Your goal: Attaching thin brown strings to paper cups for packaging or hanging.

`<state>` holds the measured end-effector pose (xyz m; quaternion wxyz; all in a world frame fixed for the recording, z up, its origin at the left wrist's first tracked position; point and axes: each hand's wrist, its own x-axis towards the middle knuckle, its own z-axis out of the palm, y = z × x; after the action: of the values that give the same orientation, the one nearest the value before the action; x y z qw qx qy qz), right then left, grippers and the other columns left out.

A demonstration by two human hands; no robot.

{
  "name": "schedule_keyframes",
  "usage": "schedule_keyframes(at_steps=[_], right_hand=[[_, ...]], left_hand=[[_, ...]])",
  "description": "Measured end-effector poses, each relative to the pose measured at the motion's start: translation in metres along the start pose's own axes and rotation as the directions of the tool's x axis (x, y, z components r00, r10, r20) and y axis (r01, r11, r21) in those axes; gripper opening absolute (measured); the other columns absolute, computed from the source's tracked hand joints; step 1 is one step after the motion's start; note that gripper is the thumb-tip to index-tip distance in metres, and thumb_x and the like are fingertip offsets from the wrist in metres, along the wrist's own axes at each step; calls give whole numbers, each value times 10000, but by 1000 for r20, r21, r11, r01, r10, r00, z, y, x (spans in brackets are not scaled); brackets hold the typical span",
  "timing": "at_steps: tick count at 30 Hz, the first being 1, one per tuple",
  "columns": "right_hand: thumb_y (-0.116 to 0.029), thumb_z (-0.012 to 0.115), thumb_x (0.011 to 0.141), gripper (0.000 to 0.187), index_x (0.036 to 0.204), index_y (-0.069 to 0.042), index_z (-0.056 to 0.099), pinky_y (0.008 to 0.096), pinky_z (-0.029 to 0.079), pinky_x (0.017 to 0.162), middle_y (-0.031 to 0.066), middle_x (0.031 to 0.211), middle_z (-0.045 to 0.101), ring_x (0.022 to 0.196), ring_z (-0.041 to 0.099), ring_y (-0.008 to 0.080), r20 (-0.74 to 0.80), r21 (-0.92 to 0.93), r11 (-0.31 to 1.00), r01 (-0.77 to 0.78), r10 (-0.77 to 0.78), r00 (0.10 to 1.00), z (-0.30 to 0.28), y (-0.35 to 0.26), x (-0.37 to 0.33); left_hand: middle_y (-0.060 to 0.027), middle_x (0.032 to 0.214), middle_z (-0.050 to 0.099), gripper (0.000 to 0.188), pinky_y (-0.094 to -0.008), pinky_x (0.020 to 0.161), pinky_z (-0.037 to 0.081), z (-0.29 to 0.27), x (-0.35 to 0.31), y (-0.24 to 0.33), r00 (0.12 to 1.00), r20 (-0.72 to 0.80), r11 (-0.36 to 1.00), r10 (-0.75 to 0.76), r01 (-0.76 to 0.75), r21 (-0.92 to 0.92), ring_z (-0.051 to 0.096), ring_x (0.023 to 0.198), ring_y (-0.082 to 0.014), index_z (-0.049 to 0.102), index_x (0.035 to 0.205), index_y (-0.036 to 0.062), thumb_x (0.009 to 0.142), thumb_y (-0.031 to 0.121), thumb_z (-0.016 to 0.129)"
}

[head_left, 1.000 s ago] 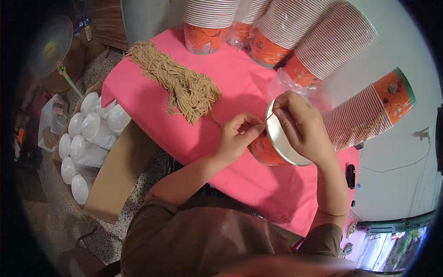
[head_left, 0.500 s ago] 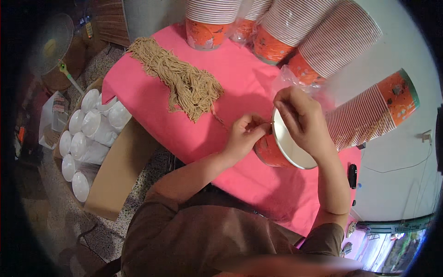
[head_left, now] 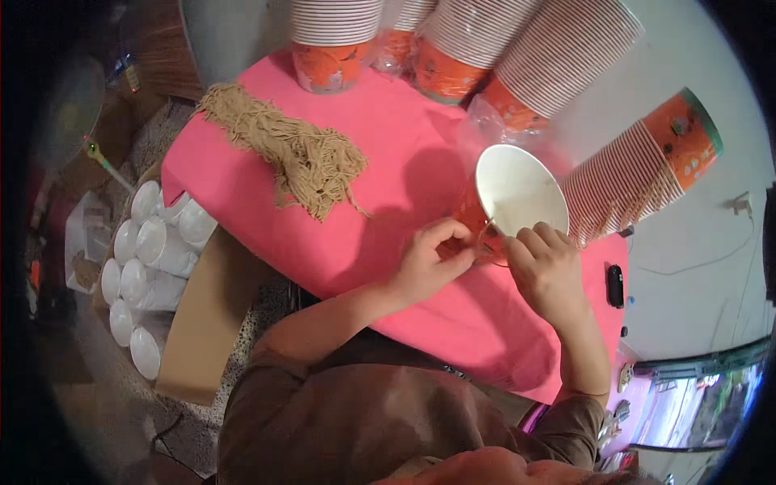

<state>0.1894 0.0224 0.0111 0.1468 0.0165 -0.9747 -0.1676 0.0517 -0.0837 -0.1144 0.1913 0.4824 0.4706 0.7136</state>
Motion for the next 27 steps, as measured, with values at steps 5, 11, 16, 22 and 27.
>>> schedule_keyframes(at_steps=[5,11,16,22,27], right_hand=[[-133,610,705,163,853,-75,572,330,448,616,31,720,500,723,543,204,-89,-25,996,-86,84,993,7,1,-33],[-124,630,713,153,851,-65,597,388,443,741,31,719,516,755,547,201,-223,43,998,-40,49,974,22,-22,-49],[-131,642,698,176,857,-70,600,388,432,758,20,718,514,742,537,190,-214,66,990,-125,136,967,27,-32,-45],[-125,645,681,181,849,-73,602,397,437,766,15,711,493,731,528,184,-255,131,987,-94,125,959,21,-35,-42],[-123,634,686,166,842,-73,606,404,449,785,15,703,478,729,521,184,-277,164,983,-77,121,953,24,-34,-43]], left_hand=[[-37,870,637,103,-242,728,482,-13,6,0,994,-19,994,-108,107,-20,588,803,-87,615,978,-4,881,28,597],[-22,921,658,232,-201,637,449,-5,20,5,873,301,842,-383,464,-276,545,721,-49,632,1044,-7,939,192,574],[8,895,641,192,-203,668,446,6,22,6,697,456,595,-554,714,-368,571,752,-64,626,1011,69,934,225,544],[39,936,657,212,-178,555,365,19,16,7,624,509,305,-593,759,-575,536,723,-18,596,1083,132,923,264,554],[39,973,657,261,-166,528,349,13,16,11,555,577,218,-599,807,-550,527,707,-20,607,1106,124,931,292,512]])
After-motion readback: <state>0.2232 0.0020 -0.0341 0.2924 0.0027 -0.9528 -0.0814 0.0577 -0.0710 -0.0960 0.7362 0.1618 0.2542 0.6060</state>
